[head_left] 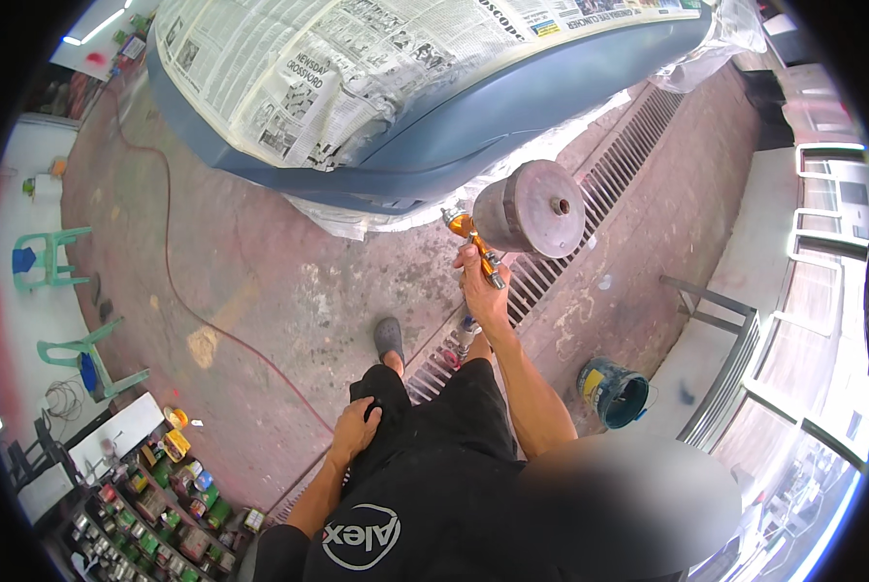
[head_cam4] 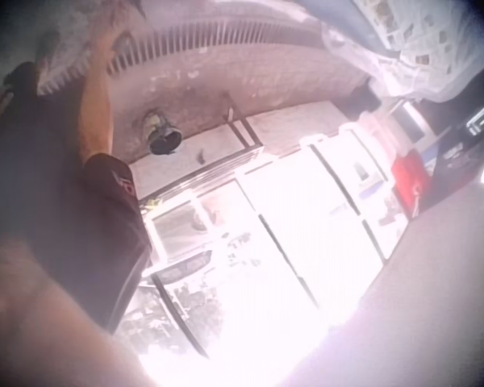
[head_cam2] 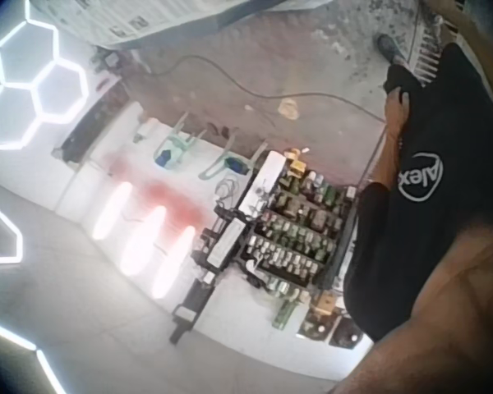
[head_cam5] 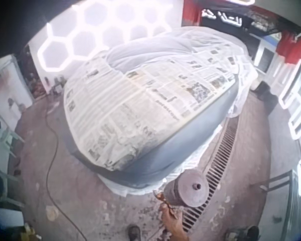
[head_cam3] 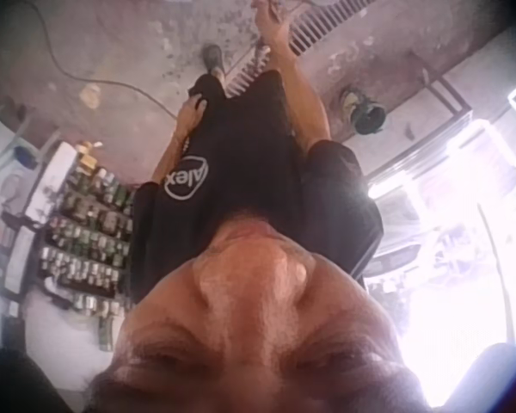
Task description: The person wipes a car bumper with a cloth, then uses a spray gun to apply paint to the surface. The bumper is partially masked with newspaper and plastic. The person moves around the bumper to reach different areas while spraying.
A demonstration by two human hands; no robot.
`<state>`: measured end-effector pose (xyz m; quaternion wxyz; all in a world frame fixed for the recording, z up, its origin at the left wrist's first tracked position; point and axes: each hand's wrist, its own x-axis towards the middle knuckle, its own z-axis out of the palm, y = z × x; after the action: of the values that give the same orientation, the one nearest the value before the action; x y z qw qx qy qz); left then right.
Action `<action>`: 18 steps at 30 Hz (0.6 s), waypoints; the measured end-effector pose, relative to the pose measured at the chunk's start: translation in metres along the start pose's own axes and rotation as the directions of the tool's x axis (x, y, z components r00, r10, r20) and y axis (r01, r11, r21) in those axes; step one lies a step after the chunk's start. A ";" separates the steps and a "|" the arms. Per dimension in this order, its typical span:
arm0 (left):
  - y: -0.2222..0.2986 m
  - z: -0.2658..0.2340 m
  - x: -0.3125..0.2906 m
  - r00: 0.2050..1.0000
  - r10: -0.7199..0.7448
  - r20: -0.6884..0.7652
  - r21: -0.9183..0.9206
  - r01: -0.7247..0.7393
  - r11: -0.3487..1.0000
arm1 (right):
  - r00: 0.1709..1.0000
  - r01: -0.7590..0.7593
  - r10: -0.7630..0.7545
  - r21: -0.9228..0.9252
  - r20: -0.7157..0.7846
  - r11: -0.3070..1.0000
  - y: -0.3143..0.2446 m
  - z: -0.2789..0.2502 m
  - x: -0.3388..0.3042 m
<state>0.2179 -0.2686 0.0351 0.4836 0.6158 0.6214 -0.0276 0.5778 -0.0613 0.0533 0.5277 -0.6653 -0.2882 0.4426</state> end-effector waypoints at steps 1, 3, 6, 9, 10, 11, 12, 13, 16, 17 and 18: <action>-0.001 0.001 -0.001 1.000 -0.005 -0.004 -0.011 0.005 1.000 | 1.000 0.007 -0.007 -0.004 -0.009 1.000 0.001 0.003 0.002; -0.002 0.002 -0.004 1.000 -0.020 -0.016 -0.030 0.019 0.999 | 0.984 0.096 -0.098 -0.020 -0.146 0.995 0.003 0.011 0.008; -0.006 0.005 -0.009 0.998 -0.044 -0.043 -0.059 0.041 0.997 | 0.952 0.125 -0.136 -0.059 -0.273 0.990 -0.012 0.016 0.016; -0.016 0.007 -0.012 0.996 -0.052 -0.067 -0.089 0.046 0.995 | 0.951 0.043 -0.014 0.087 -0.310 0.995 -0.032 0.016 0.012; -0.019 0.008 -0.013 0.995 -0.057 -0.079 -0.096 0.049 0.994 | 0.962 0.040 -0.009 0.107 -0.274 0.993 -0.033 0.018 0.011; -0.019 0.008 -0.012 0.995 -0.056 -0.087 -0.102 0.047 0.994 | 0.970 0.037 -0.006 0.124 -0.243 0.992 -0.033 0.019 0.010; -0.016 0.006 -0.012 0.993 -0.086 -0.078 -0.082 0.079 0.994 | 0.977 0.034 -0.002 0.144 -0.212 0.989 -0.033 0.021 0.009; -0.014 0.005 -0.013 0.992 -0.087 -0.088 -0.095 0.079 0.992 | 0.988 0.025 -0.004 0.129 -0.157 0.991 -0.032 0.023 0.008; -0.013 0.006 -0.015 0.990 -0.084 -0.114 -0.104 0.072 0.992 | 1.000 0.008 -0.006 0.072 -0.024 0.997 -0.018 0.023 0.007; -0.014 0.006 -0.016 0.990 -0.092 -0.107 -0.116 0.079 0.990 | 0.999 0.035 -0.035 0.087 -0.012 0.996 -0.022 0.028 0.005; -0.014 0.007 -0.017 0.990 -0.099 -0.100 -0.126 0.086 0.988 | 1.000 0.013 -0.013 0.043 0.004 0.999 -0.017 0.025 0.007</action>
<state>0.2069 -0.2885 0.0343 0.4849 0.5564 0.6744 0.0206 0.5602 -0.0391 0.0666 0.5439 -0.6510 -0.2842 0.4467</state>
